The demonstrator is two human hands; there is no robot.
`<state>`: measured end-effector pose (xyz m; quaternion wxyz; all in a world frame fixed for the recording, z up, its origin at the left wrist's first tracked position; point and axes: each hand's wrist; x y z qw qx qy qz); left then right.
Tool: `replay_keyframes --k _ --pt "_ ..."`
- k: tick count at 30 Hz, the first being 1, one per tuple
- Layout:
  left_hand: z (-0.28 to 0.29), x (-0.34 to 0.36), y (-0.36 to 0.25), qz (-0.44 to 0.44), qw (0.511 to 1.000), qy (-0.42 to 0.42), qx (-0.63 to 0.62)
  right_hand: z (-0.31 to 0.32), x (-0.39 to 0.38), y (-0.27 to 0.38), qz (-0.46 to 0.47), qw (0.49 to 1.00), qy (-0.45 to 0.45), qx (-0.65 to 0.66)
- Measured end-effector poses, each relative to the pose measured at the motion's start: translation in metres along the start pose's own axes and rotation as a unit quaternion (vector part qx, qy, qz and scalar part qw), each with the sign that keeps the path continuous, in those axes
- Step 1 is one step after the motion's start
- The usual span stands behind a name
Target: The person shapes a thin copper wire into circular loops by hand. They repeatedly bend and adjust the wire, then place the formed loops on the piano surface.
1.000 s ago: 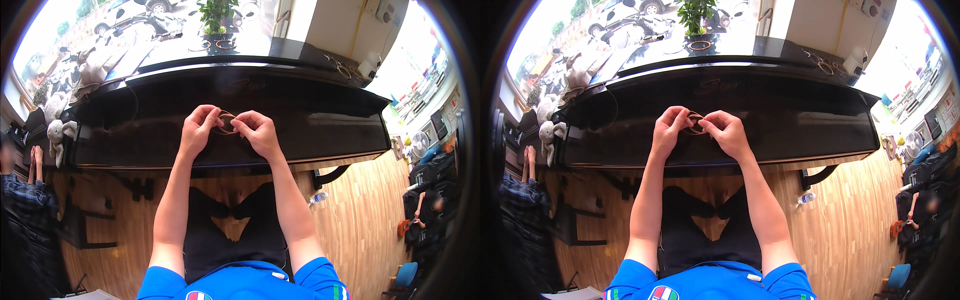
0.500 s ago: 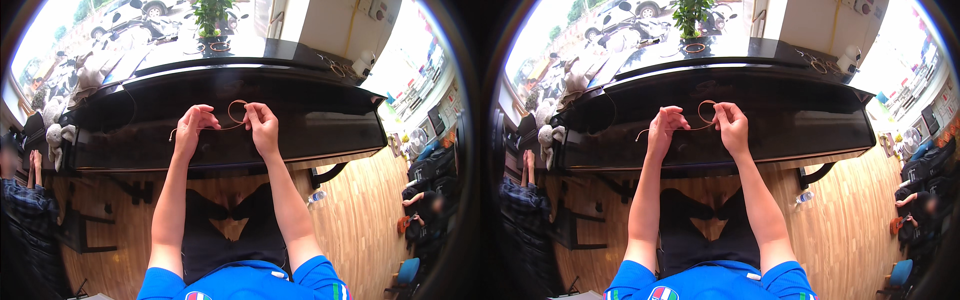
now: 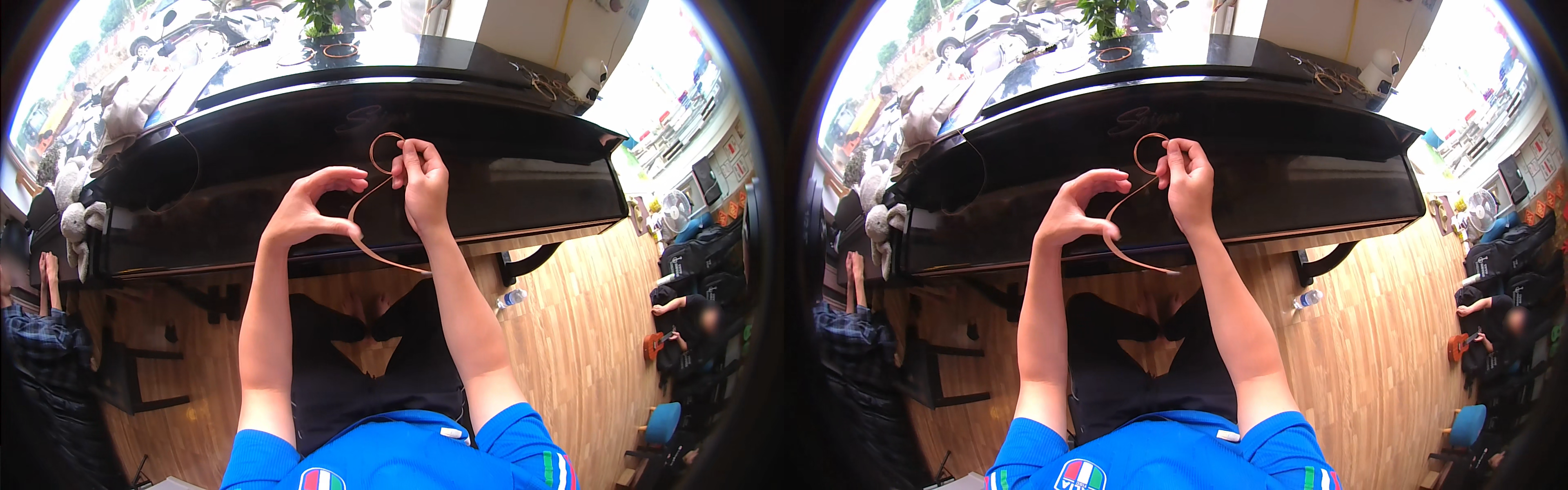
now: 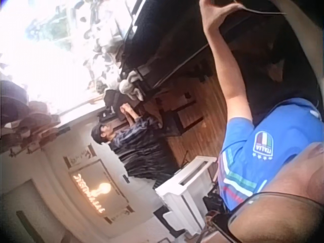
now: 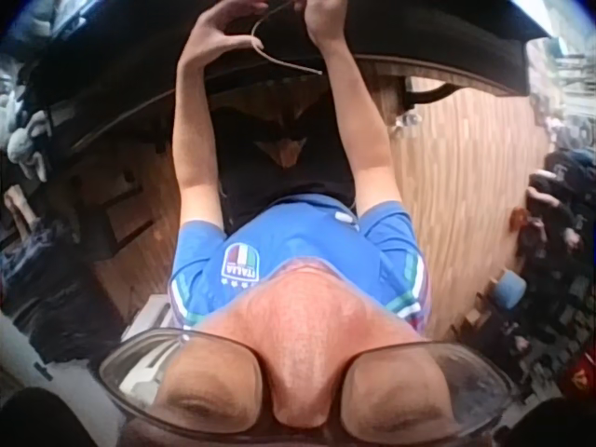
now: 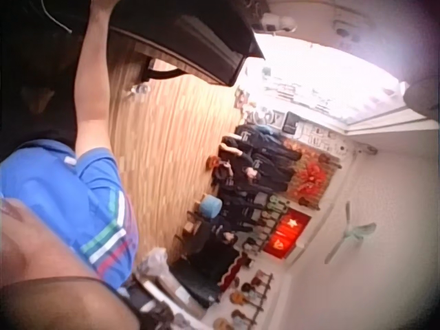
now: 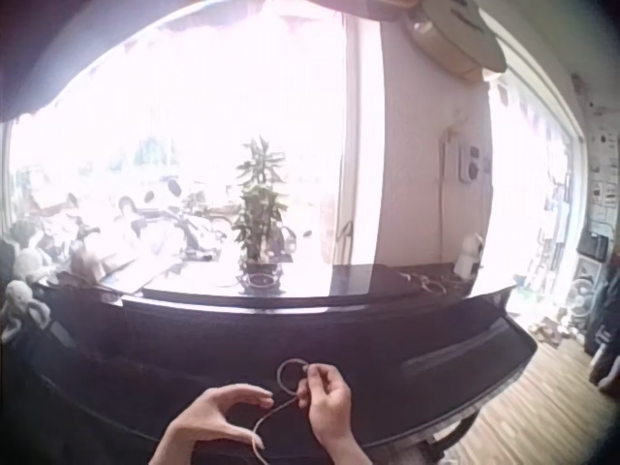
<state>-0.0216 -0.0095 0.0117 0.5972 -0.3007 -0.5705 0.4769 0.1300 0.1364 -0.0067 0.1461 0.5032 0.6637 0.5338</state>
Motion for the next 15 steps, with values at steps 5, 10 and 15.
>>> replay_keyframes --k 5,10,15 --pt "-0.009 0.002 0.005 0.04 0.988 -0.143 -0.035 -0.007 -0.006 0.006 -0.026 0.994 0.071 -0.073" --pt "-0.012 0.004 0.005 0.039 0.982 -0.181 -0.026 -0.01 -0.011 0.014 -0.032 0.983 0.135 -0.123" --pt "-0.011 0.003 0.013 0.036 0.98 -0.197 -0.007 -0.011 -0.011 0.013 -0.03 0.981 0.148 -0.123"
Point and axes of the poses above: each hand's wrist, its own x-axis towards the middle knuckle, its own z-axis out of the back of the hand, y = z × x
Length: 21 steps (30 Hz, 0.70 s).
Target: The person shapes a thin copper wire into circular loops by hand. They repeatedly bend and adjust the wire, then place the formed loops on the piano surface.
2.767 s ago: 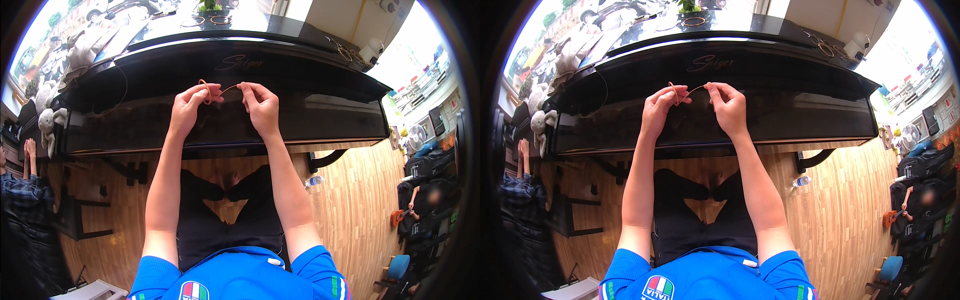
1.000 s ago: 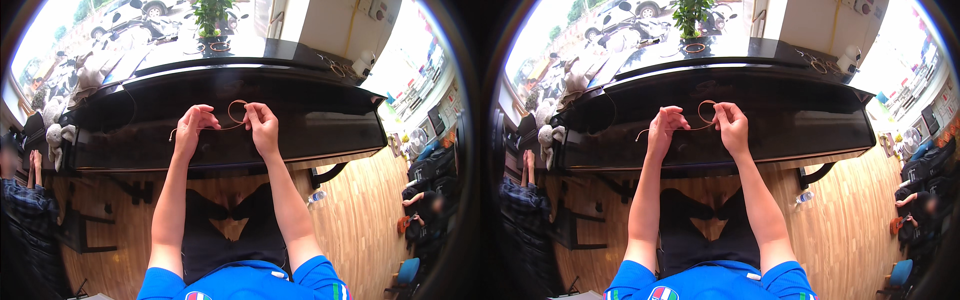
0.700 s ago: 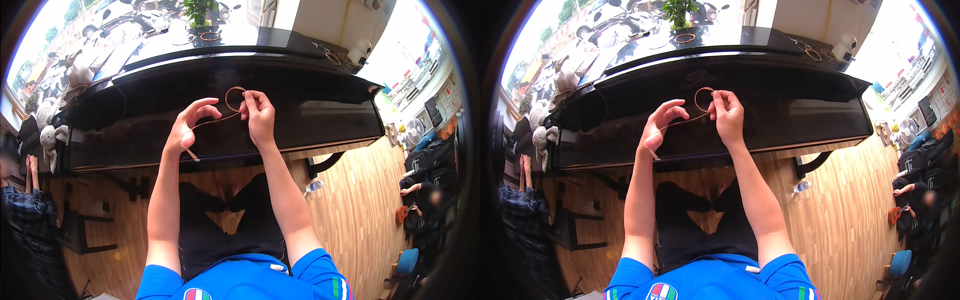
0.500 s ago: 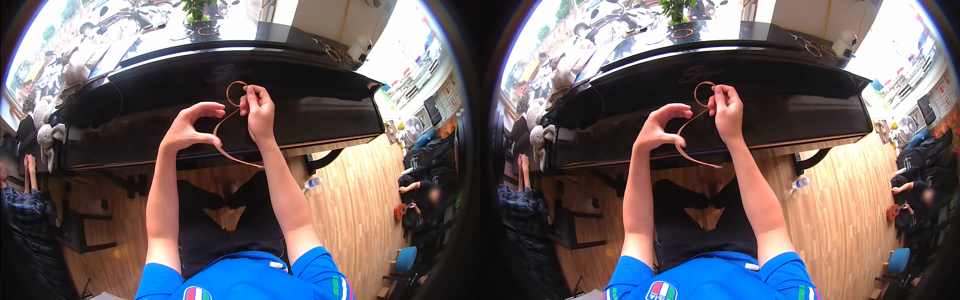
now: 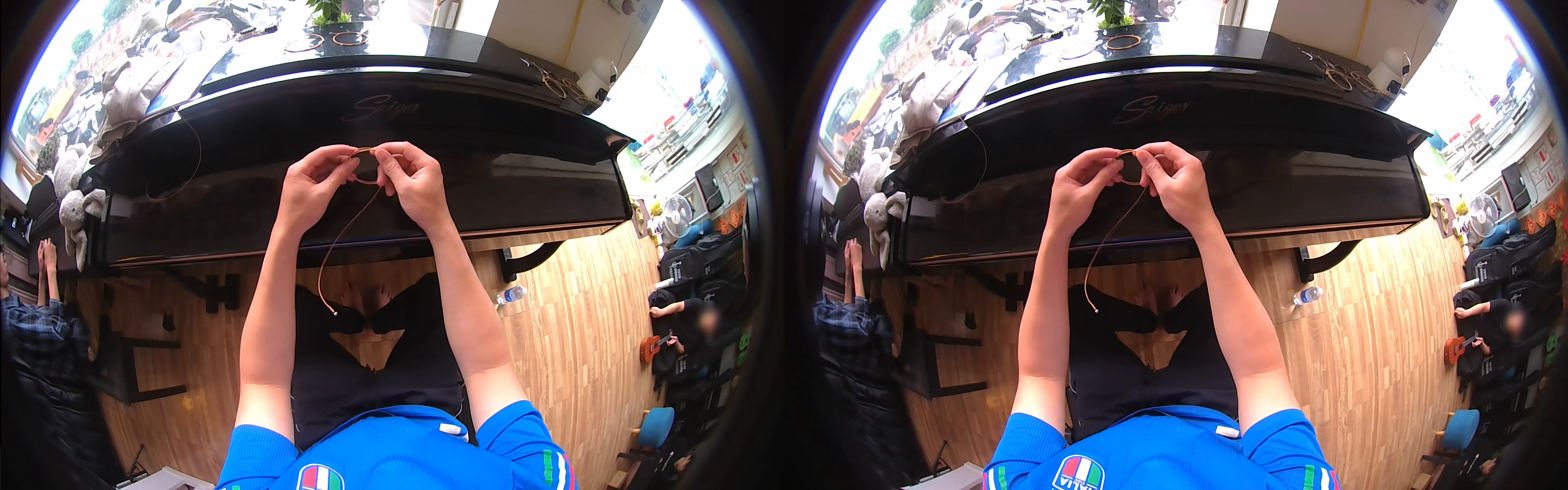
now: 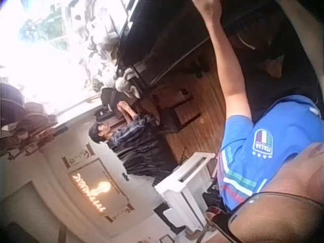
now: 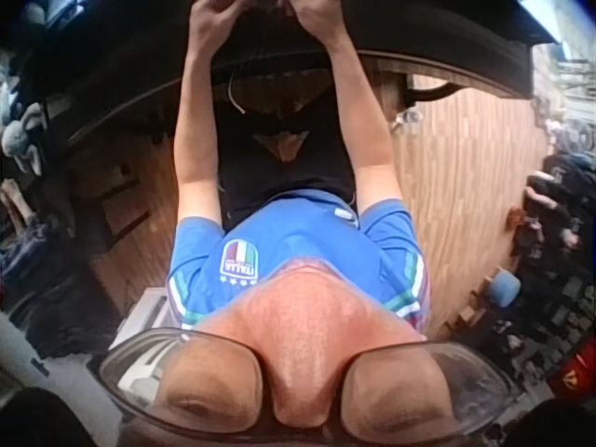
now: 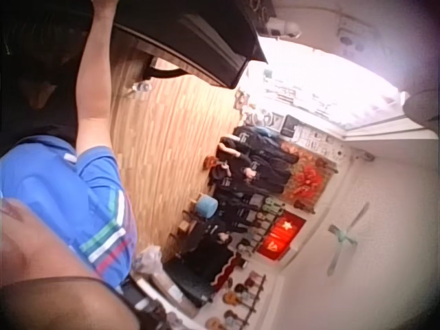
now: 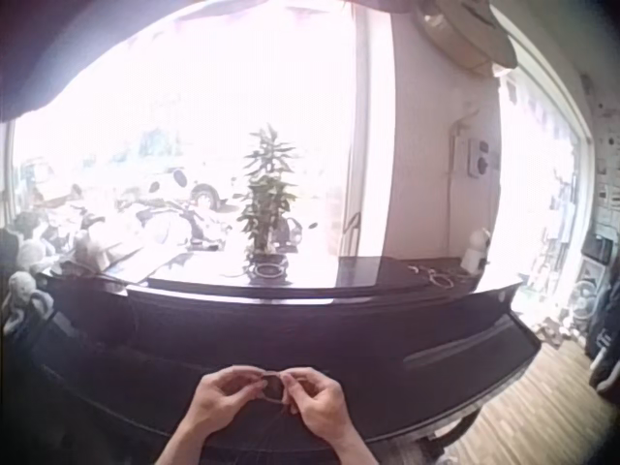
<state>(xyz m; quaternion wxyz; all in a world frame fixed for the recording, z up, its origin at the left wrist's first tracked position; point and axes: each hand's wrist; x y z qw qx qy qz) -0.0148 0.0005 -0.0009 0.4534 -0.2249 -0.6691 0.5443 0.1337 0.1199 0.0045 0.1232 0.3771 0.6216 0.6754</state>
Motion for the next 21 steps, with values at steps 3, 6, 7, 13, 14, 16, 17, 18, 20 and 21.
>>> replay_keyframes --k 3,6,7,13,14,16,17,18,20,21 --pt "-0.001 0.0 -0.004 0.003 1.0 0.011 0.002 0.001 0.0 -0.001 0.006 1.0 -0.007 0.001" --pt "0.001 -0.001 -0.008 0.006 0.999 0.04 -0.014 0.001 0.002 -0.003 0.012 1.0 -0.007 0.001" --pt "0.005 0.0 -0.006 0.012 0.998 0.057 -0.031 0.001 0.002 -0.003 0.008 1.0 -0.005 0.002" --pt "0.01 0.004 -0.005 0.016 0.99 0.101 -0.093 0.001 0.004 -0.002 0.001 1.0 0.009 -0.001" --pt "0.008 0.002 -0.005 0.018 0.99 0.102 -0.1 0.002 0.002 -0.004 0.003 1.0 0.008 0.002" --pt "0.005 0.002 -0.007 0.015 0.993 0.088 -0.071 0.003 0.002 -0.005 0.006 1.0 0.007 0.002" --pt "0.005 0.002 -0.008 0.015 0.995 0.081 -0.055 0.002 0.003 -0.004 0.006 1.0 0.008 0.002" --pt "0.005 0.0 -0.004 0.018 0.995 0.075 -0.056 0.001 0.002 -0.006 0.001 1.0 0.008 0.003" --pt "0.007 0.005 0.0 -0.001 0.998 0.052 -0.032 0.003 0.004 -0.004 0.024 0.999 0.014 0.03" --pt "0.006 0.006 -0.001 -0.003 0.999 0.033 -0.032 -0.001 0.004 -0.001 0.019 0.999 0.006 0.048"
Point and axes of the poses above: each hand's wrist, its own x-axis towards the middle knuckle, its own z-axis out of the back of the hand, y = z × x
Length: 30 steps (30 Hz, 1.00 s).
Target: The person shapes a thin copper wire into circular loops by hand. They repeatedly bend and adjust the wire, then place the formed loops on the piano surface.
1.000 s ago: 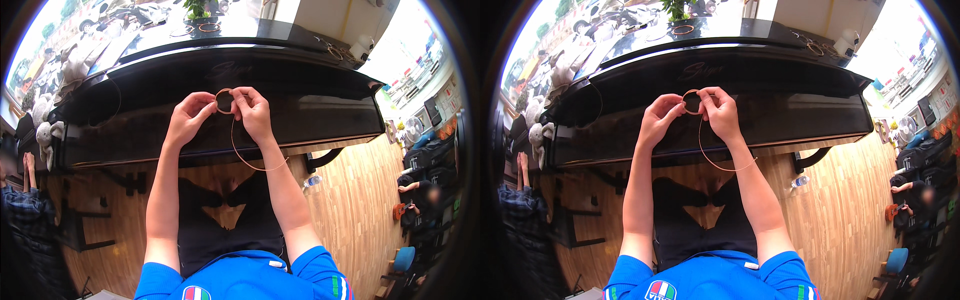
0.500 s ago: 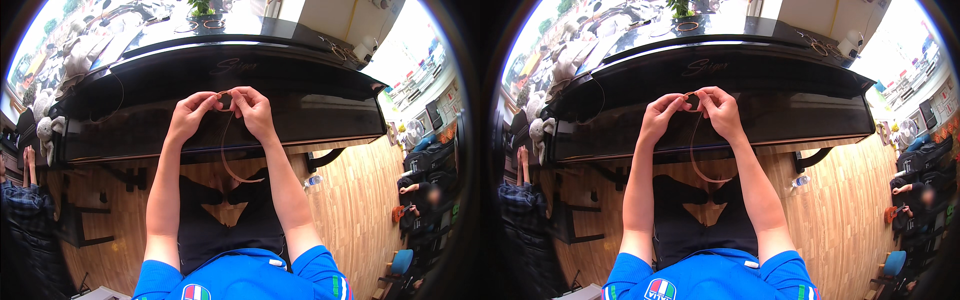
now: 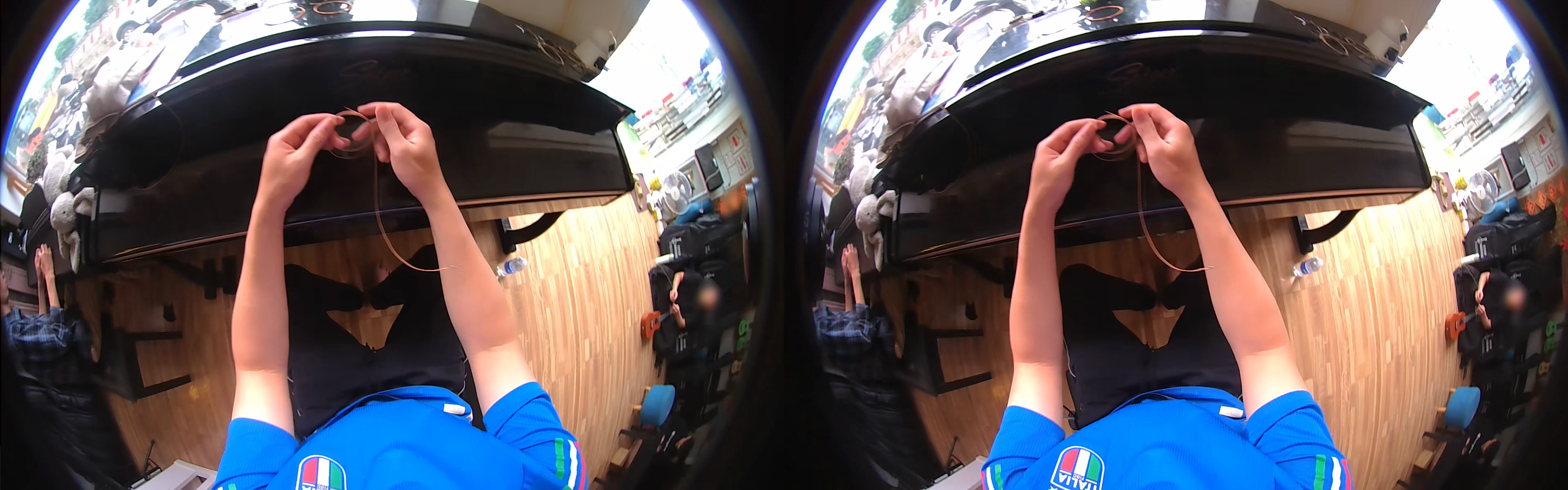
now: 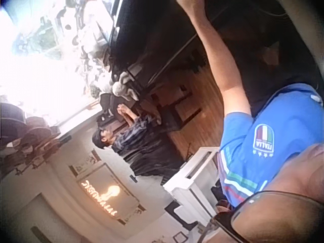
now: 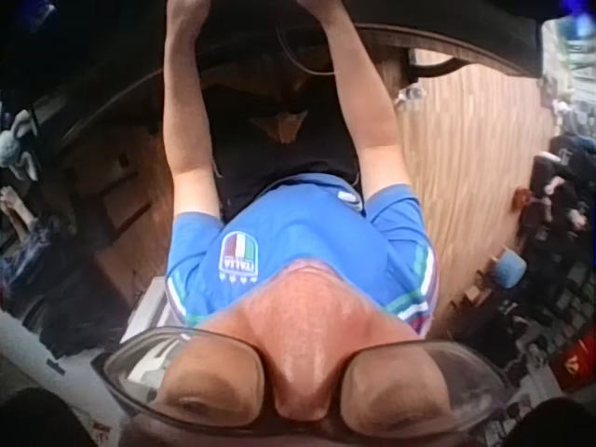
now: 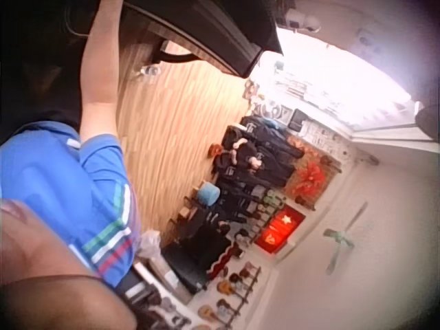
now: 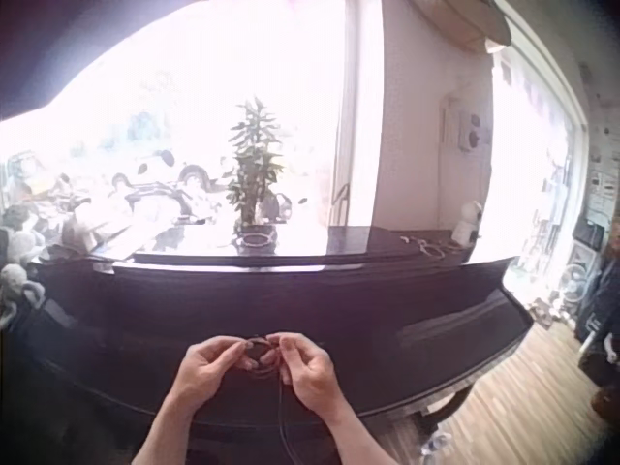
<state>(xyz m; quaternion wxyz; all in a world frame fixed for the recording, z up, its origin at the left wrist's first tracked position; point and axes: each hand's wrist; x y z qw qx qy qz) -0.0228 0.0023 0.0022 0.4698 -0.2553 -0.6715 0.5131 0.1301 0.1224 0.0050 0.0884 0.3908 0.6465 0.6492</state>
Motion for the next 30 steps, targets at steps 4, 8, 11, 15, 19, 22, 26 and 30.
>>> replay_keyframes --k 4,8,11,15,19,22,26,30 --pt "0.002 -0.002 0.003 0.012 1.0 -0.021 0.009 0.008 0.001 0.001 -0.034 0.999 0.025 0.019" --pt "-0.001 -0.003 -0.005 0.015 1.0 -0.021 -0.008 0.002 -0.002 0.001 0.006 0.998 0.019 -0.06" --pt "-0.003 -0.005 -0.004 0.01 0.999 -0.004 0.031 0.003 -0.004 -0.002 0.0 0.997 0.017 -0.077" --pt "-0.005 -0.007 -0.004 0.015 0.999 0.029 0.026 0.004 -0.005 -0.005 -0.022 0.997 0.042 -0.057" --pt "-0.006 -0.008 -0.008 0.024 0.997 0.067 0.008 0.005 -0.006 -0.007 -0.023 0.999 0.049 0.001" --pt "-0.005 -0.007 -0.005 0.019 0.997 0.07 0.004 0.006 -0.004 -0.011 -0.013 0.998 0.06 0.023" --pt "-0.005 -0.006 -0.006 0.016 0.997 0.069 0.002 0.007 -0.001 -0.012 -0.015 0.998 0.064 0.003" --pt "-0.011 -0.009 -0.014 0.022 0.997 0.064 0.038 0.008 -0.007 -0.005 -0.002 0.999 0.047 -0.019"
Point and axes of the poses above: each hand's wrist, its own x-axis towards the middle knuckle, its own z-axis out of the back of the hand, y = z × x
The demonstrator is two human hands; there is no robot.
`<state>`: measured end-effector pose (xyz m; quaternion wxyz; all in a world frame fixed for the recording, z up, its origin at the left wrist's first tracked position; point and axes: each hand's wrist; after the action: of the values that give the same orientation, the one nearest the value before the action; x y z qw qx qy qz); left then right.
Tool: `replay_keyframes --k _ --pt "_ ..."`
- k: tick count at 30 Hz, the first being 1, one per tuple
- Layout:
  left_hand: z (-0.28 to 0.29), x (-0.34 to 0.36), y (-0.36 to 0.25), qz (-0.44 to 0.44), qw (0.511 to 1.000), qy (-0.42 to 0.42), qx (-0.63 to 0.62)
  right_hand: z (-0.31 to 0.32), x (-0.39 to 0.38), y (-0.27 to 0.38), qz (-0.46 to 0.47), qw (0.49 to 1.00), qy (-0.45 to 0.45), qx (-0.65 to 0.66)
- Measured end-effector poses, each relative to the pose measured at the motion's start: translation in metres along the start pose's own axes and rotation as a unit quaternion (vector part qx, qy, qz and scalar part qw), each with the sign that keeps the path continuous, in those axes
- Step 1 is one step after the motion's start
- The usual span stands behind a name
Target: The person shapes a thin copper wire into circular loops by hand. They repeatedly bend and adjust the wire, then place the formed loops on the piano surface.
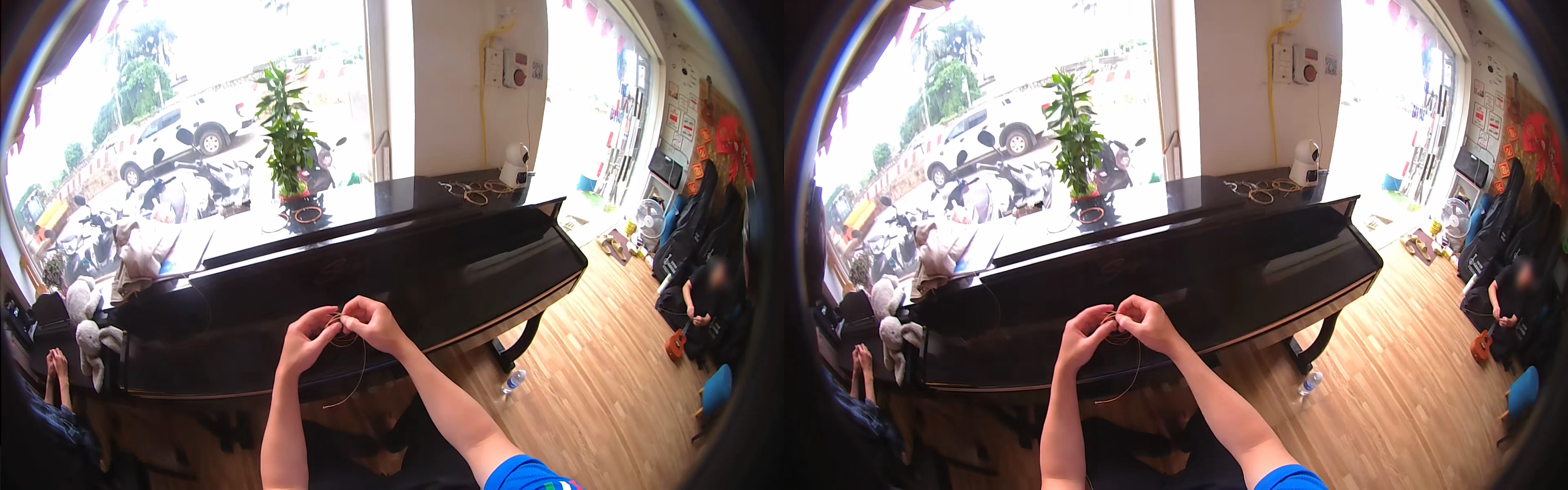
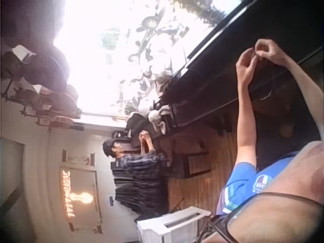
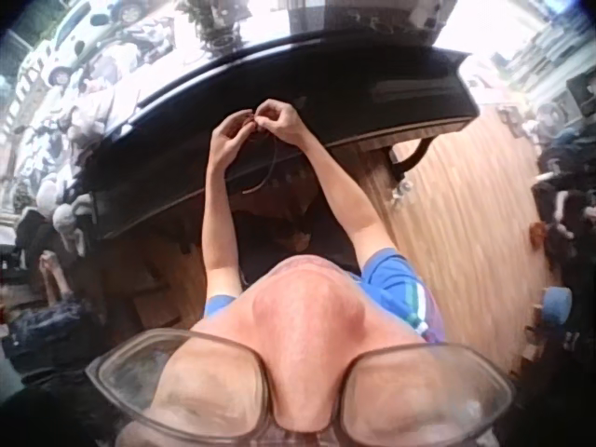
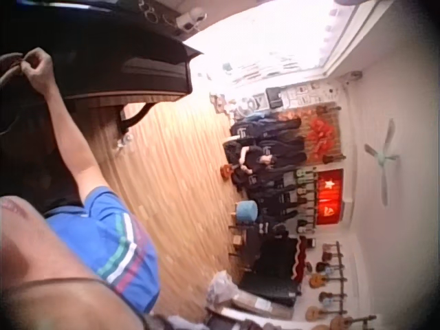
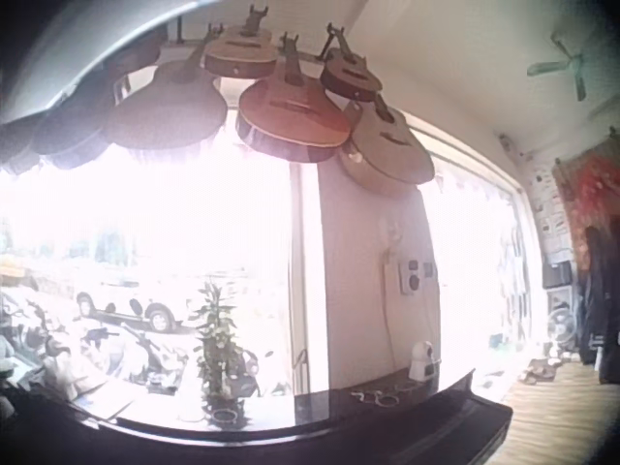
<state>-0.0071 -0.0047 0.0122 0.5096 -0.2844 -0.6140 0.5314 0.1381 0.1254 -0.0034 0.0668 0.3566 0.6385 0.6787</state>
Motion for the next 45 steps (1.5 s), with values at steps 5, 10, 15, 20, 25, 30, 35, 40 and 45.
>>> replay_keyframes --k 5,10,15,20,25,30,35,40,45 --pt "0.003 0.004 0.006 -0.026 0.999 0.002 -0.045 0.0 0.009 -0.007 0.032 0.999 -0.007 0.034" --pt "0.005 0.007 0.018 -0.02 0.999 0.008 -0.034 -0.003 0.008 -0.005 0.021 0.999 -0.015 0.047" --pt "0.004 0.0 0.01 -0.04 0.999 -0.026 -0.02 -0.005 0.003 -0.002 -0.006 1.0 -0.021 0.016" --pt "0.006 -0.001 0.0 0.024 0.999 -0.031 0.036 -0.004 0.002 0.001 0.01 1.0 -0.007 -0.019" --pt "0.002 -0.001 0.004 -0.024 0.998 -0.053 0.0 -0.001 0.003 0.0 0.014 1.0 -0.01 -0.005" --pt "0.011 0.0 0.005 0.004 0.999 -0.03 -0.016 0.001 0.003 0.002 -0.027 0.999 -0.008 0.017" --pt "0.008 0.0 0.0 0.031 0.999 -0.035 0.004 0.0 0.005 0.004 -0.013 0.999 -0.03 0.026" --pt "0.006 -0.001 -0.003 0.023 0.998 -0.058 0.0 -0.003 0.008 0.002 0.019 0.998 -0.06 0.029" --pt "0.001 -0.001 -0.002 -0.002 0.997 -0.075 -0.019 0.001 0.006 0.004 -0.018 0.994 -0.079 0.068"
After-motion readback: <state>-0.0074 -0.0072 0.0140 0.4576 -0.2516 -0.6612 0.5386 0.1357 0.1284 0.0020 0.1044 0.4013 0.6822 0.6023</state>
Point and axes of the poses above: each hand's wrist, its own x-axis towards the middle knuckle, its own z-axis out of the back of the hand, y = z × x
